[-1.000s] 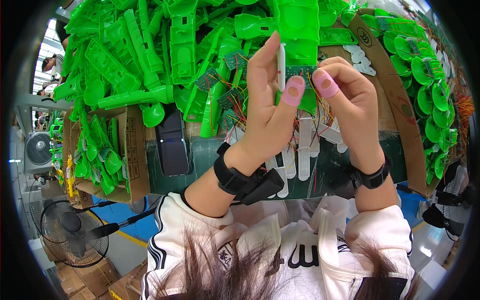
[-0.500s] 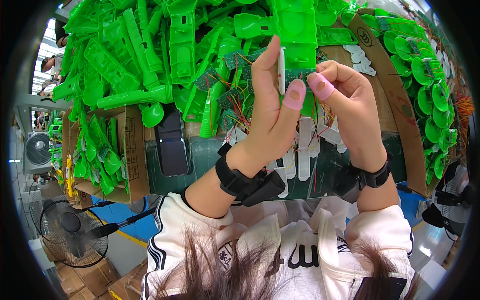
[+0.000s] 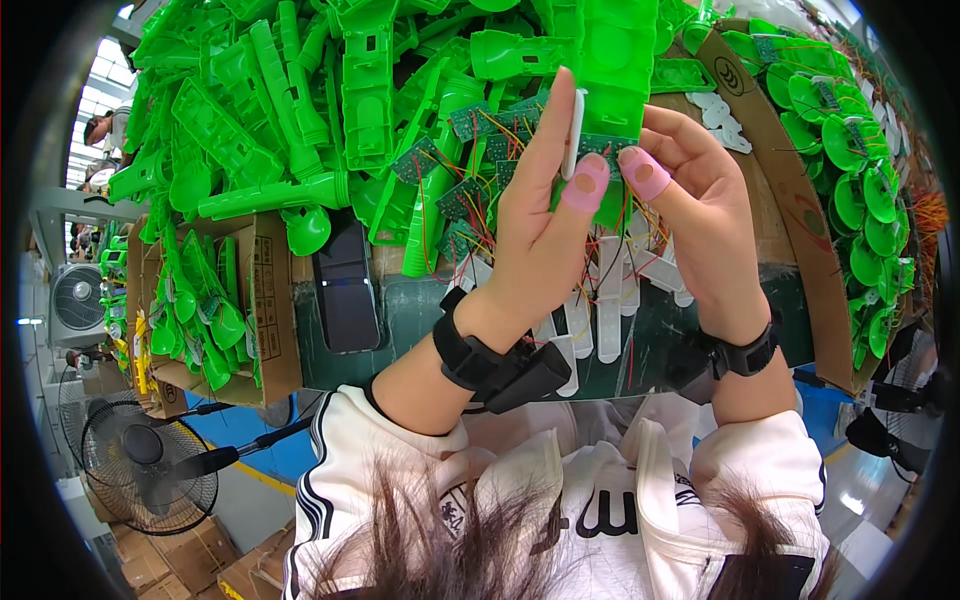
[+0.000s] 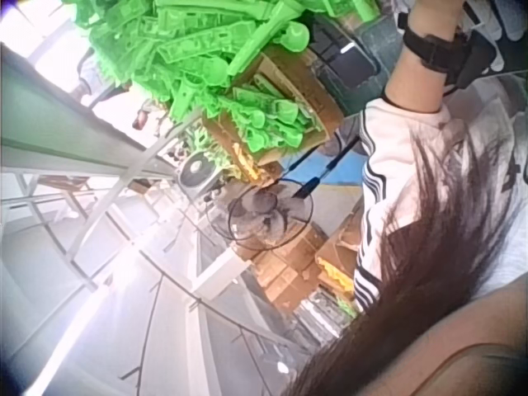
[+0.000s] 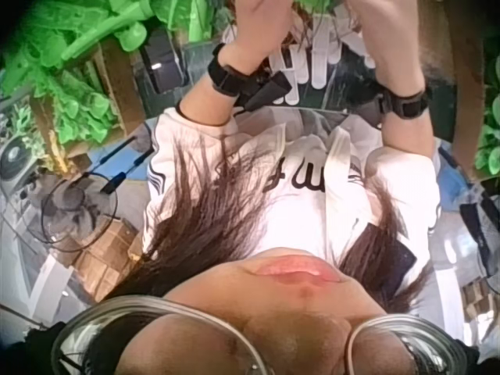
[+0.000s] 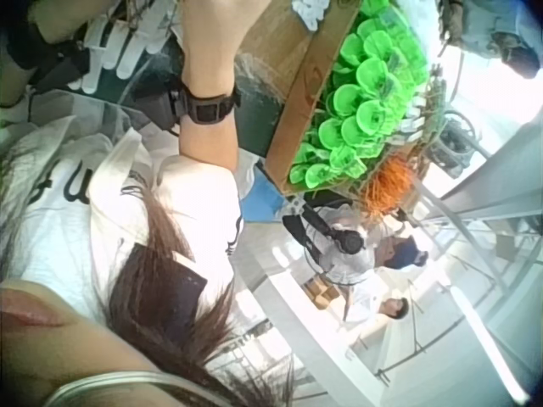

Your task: Assembling a circuit board and wiring into a green plastic housing on a factory assembly line.

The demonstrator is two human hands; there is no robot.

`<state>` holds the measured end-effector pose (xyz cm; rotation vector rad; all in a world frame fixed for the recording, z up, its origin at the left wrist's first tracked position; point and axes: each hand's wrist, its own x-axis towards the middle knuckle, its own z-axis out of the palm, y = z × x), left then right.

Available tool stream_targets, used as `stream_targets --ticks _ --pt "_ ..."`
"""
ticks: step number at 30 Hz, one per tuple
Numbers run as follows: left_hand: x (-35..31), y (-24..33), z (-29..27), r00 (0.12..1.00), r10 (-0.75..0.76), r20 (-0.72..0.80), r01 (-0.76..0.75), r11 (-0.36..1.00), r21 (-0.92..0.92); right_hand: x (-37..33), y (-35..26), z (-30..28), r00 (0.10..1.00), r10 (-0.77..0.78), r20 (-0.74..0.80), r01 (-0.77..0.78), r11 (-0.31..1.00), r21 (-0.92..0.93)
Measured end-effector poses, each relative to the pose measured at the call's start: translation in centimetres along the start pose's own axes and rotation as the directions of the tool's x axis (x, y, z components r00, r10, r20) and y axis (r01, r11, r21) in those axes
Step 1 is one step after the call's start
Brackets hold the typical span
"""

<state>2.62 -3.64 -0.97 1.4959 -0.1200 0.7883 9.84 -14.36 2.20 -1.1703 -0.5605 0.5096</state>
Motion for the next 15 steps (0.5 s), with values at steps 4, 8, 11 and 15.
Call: stream_targets --ticks 4,8,11,15 --pt "0.06 0.40 0.07 0.994 -0.110 -0.004 0.106 0.968 -0.226 -0.17 -0.30 -0.06 0.999 -0.037 0.024 0.038 0.999 -0.031" --pt "-0.03 0.75 -0.04 0.968 -0.246 -0.053 0.225 0.940 -0.256 -0.08 -0.01 -0.02 0.998 -0.045 0.033 0.045 0.999 -0.019" --pt "0.02 0.39 0.01 0.979 -0.183 -0.092 0.157 0.960 -0.233 -0.15 -0.02 0.10 0.997 -0.055 0.044 0.056 0.998 -0.011" --pt "0.02 0.49 0.02 0.973 -0.210 -0.096 0.183 0.954 -0.239 -0.13 0.05 0.00 0.998 -0.037 0.054 0.036 0.999 0.009"
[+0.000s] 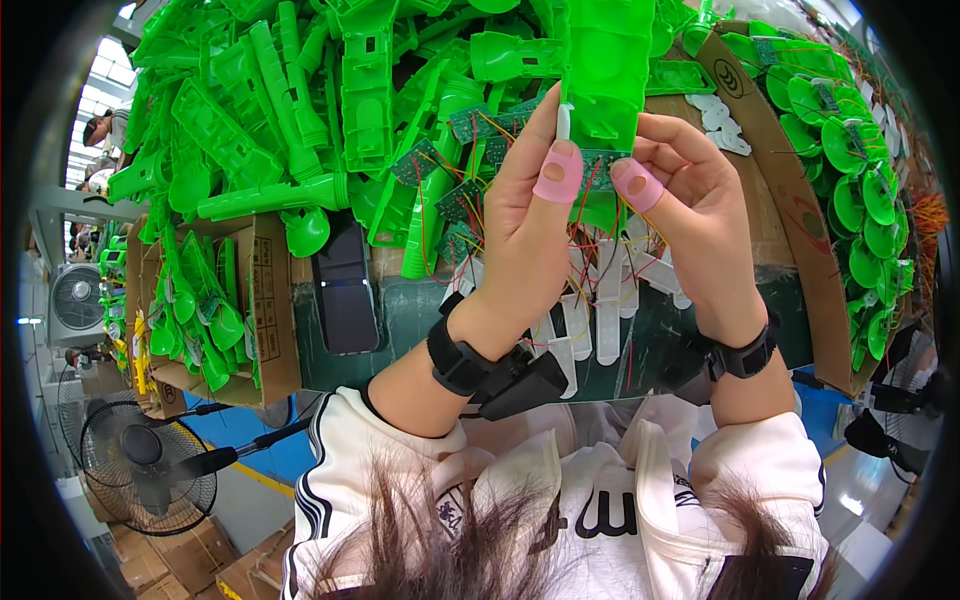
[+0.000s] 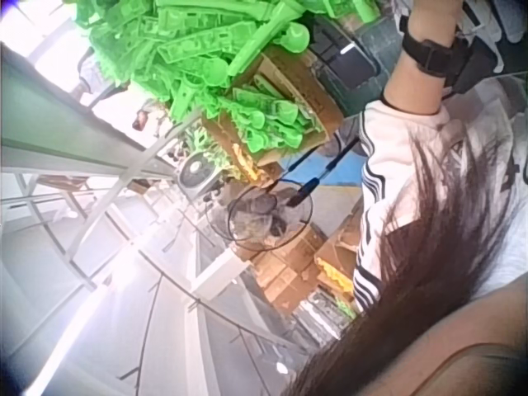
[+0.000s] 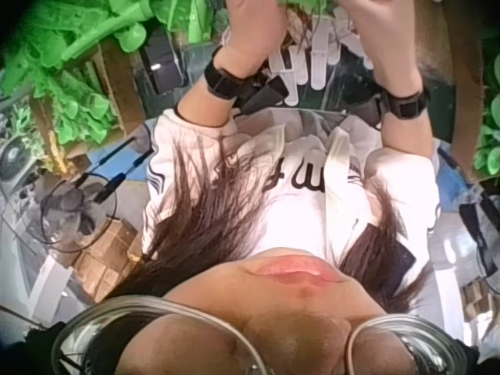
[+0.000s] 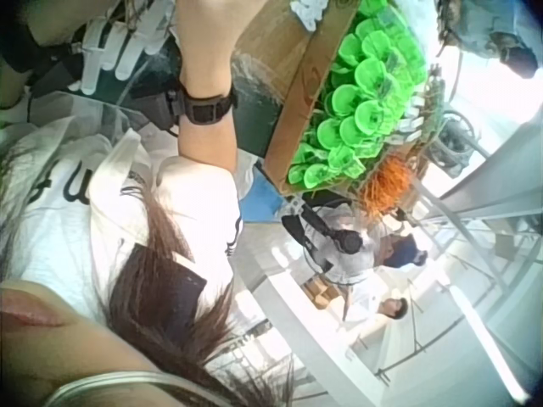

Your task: Assembling a circuit board and wiring into a green plastic housing on a factory assembly line.

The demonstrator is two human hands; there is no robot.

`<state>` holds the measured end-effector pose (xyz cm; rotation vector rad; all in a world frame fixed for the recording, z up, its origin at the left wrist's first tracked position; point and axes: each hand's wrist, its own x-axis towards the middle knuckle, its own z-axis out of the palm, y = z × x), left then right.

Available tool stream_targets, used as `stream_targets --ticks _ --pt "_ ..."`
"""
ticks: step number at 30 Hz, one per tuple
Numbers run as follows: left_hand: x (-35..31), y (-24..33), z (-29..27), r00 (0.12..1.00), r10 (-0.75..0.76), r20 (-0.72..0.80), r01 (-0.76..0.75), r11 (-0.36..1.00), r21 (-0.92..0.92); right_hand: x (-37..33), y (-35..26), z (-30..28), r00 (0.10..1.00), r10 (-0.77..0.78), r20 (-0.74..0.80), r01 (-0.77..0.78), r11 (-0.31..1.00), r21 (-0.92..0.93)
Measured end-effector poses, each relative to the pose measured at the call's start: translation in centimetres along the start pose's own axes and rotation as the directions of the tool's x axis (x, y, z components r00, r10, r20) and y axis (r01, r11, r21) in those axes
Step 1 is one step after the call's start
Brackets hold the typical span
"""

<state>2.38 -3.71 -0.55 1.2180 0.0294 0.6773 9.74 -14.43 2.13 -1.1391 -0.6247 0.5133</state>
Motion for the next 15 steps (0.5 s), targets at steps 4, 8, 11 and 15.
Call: stream_targets --ticks 4,8,11,15 --pt "-0.1 0.0 0.2 0.999 0.033 0.012 -0.033 0.999 -0.013 -0.1 0.1 -0.1 1.000 -0.027 0.011 0.027 1.000 -0.009" --pt "-0.1 -0.2 0.1 0.994 0.036 0.105 -0.023 0.992 -0.123 -0.1 -0.4 -0.3 0.999 0.015 0.039 -0.015 1.000 -0.012" --pt "-0.1 -0.4 0.2 0.975 0.095 0.200 -0.092 0.995 -0.022 0.0 -0.3 -0.4 0.999 0.025 0.043 -0.024 1.000 -0.011" --pt "0.3 -0.3 -0.1 0.965 0.099 0.242 -0.110 0.993 0.032 0.3 -0.7 -1.0 0.991 0.112 0.079 -0.114 0.993 0.017"
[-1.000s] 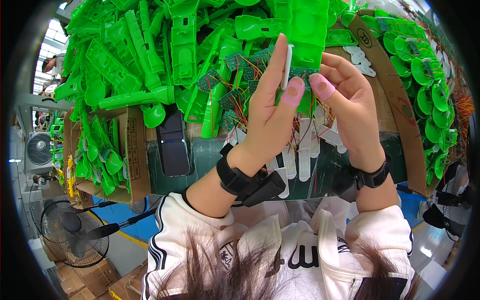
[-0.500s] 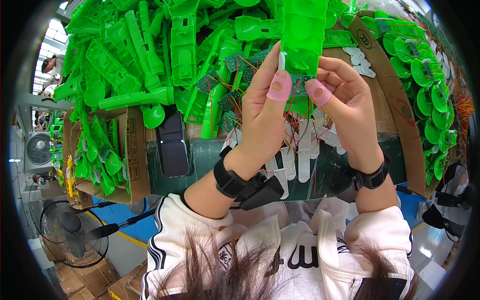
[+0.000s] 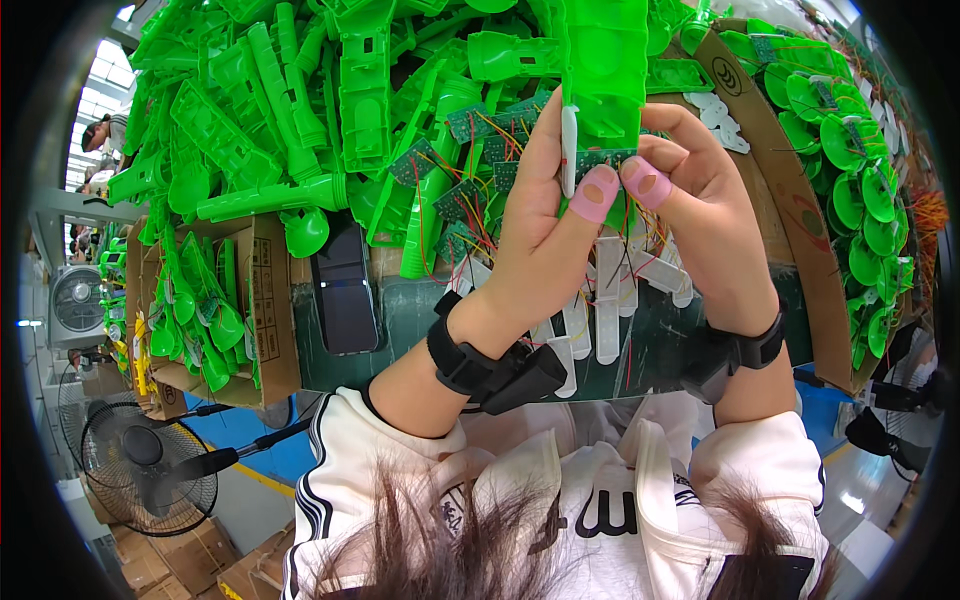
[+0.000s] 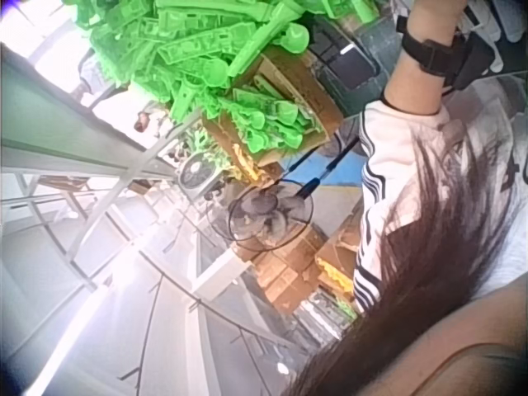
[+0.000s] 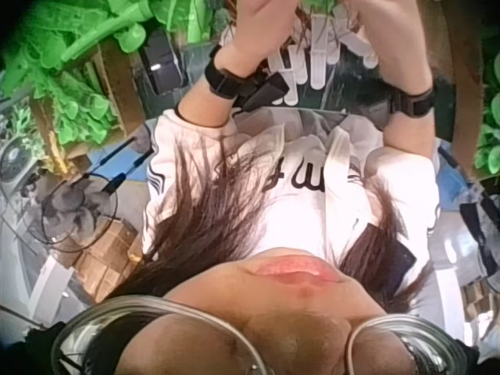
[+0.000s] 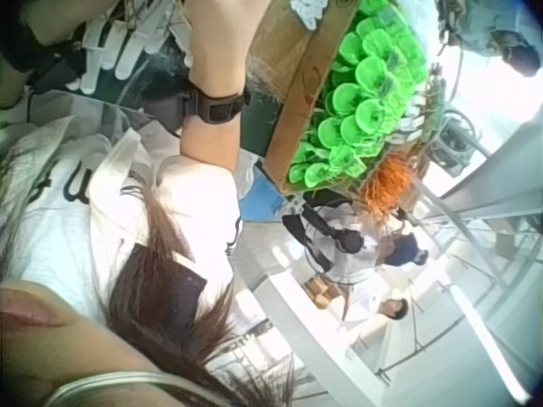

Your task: Assembling a circuit board and wiring into a green plastic housing on a factory assembly line.

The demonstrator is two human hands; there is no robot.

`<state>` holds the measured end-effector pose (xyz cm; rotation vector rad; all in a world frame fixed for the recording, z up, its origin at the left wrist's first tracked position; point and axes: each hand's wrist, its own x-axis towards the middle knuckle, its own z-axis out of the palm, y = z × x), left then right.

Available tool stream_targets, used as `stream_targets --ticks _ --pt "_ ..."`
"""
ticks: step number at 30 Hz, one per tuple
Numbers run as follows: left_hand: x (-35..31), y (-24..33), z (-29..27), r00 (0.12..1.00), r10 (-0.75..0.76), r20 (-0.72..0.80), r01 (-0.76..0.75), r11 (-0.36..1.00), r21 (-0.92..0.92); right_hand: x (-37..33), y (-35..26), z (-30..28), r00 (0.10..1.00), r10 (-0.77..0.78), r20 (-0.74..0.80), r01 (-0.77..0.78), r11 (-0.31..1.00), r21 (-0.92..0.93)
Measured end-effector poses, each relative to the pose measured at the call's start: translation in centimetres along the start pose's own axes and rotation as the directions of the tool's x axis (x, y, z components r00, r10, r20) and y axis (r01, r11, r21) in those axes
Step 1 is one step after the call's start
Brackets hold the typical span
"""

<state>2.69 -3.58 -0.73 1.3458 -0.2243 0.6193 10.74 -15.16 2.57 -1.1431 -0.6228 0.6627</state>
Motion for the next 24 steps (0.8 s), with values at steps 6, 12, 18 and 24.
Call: stream_targets --ticks 6,12,18,24 --pt "-0.3 -0.3 0.1 0.999 -0.049 -0.004 0.050 0.996 0.070 0.1 0.1 -0.8 0.990 0.140 0.034 -0.141 0.990 0.019" --pt "-0.5 -0.2 0.4 0.997 -0.045 -0.057 0.045 0.999 0.001 0.2 0.5 -0.6 0.990 0.135 0.042 -0.136 0.990 0.035" --pt "-0.6 0.1 0.6 0.995 0.015 -0.096 -0.009 0.998 0.062 0.0 0.5 -0.3 0.997 0.071 0.044 -0.073 0.996 0.045" --pt "-0.2 0.2 0.2 0.993 0.104 -0.061 -0.092 0.981 0.174 0.1 0.0 0.2 0.999 -0.032 0.024 0.032 0.999 -0.026"
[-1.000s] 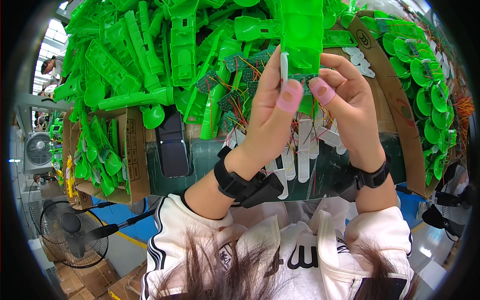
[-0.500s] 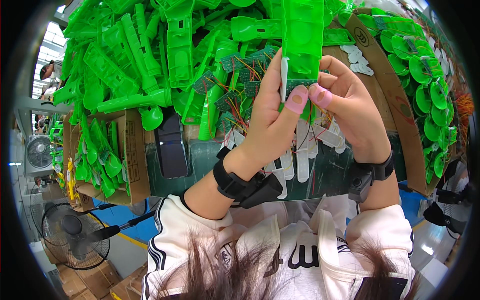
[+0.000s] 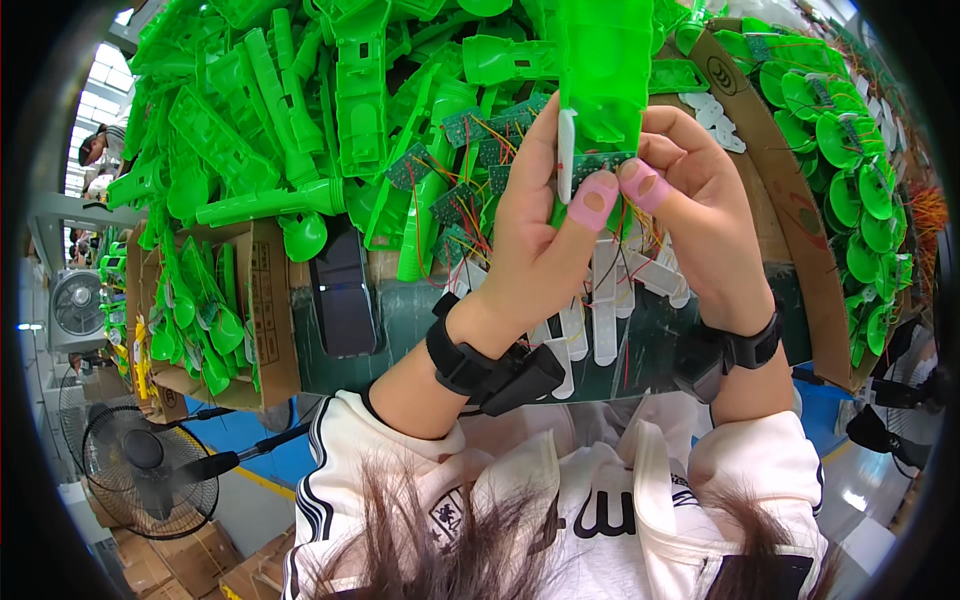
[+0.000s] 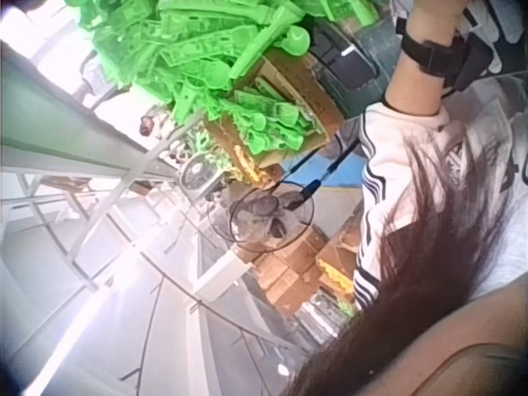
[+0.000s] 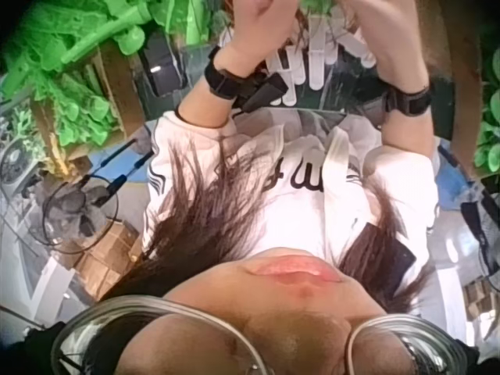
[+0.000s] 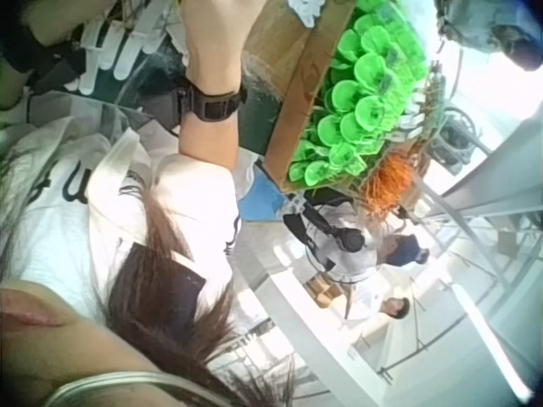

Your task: Assembling a circuit board and wiring into a green plastic housing on a factory assembly line.

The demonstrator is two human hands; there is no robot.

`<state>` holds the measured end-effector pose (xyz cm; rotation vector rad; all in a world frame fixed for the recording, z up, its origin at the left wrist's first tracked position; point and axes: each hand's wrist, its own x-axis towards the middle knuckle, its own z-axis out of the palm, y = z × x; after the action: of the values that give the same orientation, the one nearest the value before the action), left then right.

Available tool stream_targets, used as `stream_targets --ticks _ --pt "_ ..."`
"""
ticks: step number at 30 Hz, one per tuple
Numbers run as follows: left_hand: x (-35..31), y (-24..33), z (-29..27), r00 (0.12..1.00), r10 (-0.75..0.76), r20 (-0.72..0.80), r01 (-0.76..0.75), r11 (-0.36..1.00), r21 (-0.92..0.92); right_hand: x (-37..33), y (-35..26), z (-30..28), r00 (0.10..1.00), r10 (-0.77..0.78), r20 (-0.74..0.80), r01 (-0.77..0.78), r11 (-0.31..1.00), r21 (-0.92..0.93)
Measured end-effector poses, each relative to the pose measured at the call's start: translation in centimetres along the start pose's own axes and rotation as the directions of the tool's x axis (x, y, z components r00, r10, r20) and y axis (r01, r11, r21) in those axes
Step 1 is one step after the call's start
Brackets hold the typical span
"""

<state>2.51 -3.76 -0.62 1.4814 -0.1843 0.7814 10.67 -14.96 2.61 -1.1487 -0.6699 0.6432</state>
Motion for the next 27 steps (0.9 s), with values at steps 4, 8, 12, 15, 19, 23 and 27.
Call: stream_targets --ticks 4,8,12,15,19,23,27 --pt "0.0 -0.1 -0.1 0.998 -0.035 0.042 0.037 0.998 -0.054 -0.2 -0.4 0.1 0.997 -0.079 -0.024 0.079 0.997 0.003" --pt "-0.2 -0.9 -0.3 0.998 -0.045 0.046 0.045 0.999 0.002 -0.1 -0.5 0.1 0.986 -0.166 -0.004 0.166 0.985 -0.038" --pt "-0.2 -0.8 -0.1 0.996 -0.032 0.077 0.032 0.999 0.011 -0.1 0.3 0.0 0.956 -0.295 -0.004 0.290 0.943 -0.164" --pt "-0.3 -0.9 -0.1 0.997 -0.033 0.069 0.035 0.999 -0.023 -0.3 0.3 0.2 0.940 -0.341 -0.008 0.334 0.926 -0.178" --pt "-0.4 -0.8 -0.3 0.997 -0.014 0.071 0.012 0.999 0.034 -0.6 0.8 0.7 0.928 -0.371 -0.044 0.356 0.914 -0.193" --pt "-0.3 -0.6 -0.4 0.998 0.023 0.064 -0.029 0.996 0.089 -0.9 1.0 1.0 0.908 -0.413 -0.073 0.385 0.890 -0.244" --pt "-0.3 -0.6 -0.5 0.996 0.065 0.064 -0.073 0.987 0.143 -0.9 1.3 1.3 0.893 -0.439 -0.094 0.407 0.880 -0.244"
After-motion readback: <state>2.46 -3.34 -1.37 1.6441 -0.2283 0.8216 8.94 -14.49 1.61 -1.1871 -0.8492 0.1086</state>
